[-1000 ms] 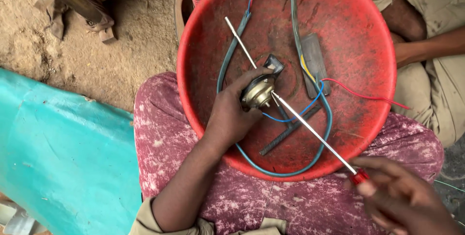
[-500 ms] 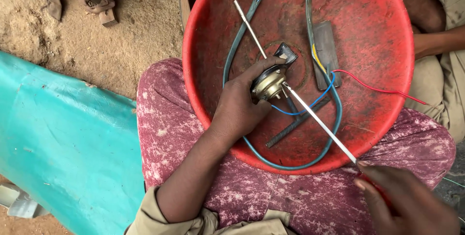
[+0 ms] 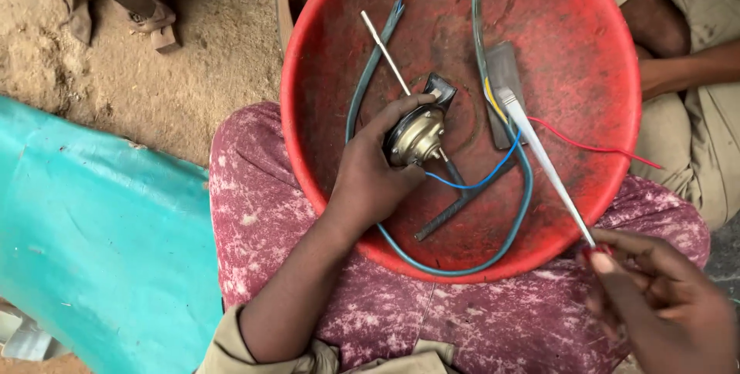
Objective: The person is repairing a motorcycle horn by adjusting screws and connecting wires in a workshop environment.
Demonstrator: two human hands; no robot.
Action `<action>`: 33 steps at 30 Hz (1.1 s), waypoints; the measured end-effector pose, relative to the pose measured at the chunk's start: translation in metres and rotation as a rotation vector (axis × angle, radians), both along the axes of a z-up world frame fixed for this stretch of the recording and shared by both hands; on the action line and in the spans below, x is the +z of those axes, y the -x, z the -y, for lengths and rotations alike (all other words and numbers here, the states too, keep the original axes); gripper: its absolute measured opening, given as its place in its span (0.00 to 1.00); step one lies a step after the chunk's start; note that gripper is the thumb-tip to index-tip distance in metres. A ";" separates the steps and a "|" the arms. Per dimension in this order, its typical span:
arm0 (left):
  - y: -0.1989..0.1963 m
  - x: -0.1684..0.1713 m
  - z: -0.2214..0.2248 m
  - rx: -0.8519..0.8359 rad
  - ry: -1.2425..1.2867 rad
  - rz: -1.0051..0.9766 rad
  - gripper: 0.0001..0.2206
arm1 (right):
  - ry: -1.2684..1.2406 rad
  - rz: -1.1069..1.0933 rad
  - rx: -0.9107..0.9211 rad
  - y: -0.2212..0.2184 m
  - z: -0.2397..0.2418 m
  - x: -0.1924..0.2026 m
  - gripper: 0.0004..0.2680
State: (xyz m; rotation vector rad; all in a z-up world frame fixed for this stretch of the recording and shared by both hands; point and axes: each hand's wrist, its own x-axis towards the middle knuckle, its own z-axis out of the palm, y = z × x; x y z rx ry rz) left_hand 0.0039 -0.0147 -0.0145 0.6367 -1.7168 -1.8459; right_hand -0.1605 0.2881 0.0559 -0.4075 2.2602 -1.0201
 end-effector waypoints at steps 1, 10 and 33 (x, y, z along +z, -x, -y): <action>0.000 0.002 0.002 -0.002 0.011 0.005 0.35 | 0.015 -0.109 0.048 -0.009 0.020 0.005 0.15; 0.004 0.001 -0.001 -0.117 -0.419 -0.116 0.37 | 0.264 -0.546 0.131 0.011 0.056 -0.014 0.10; 0.004 0.008 0.000 -0.142 -0.597 -0.171 0.39 | 0.531 -0.594 0.697 0.009 0.163 -0.034 0.05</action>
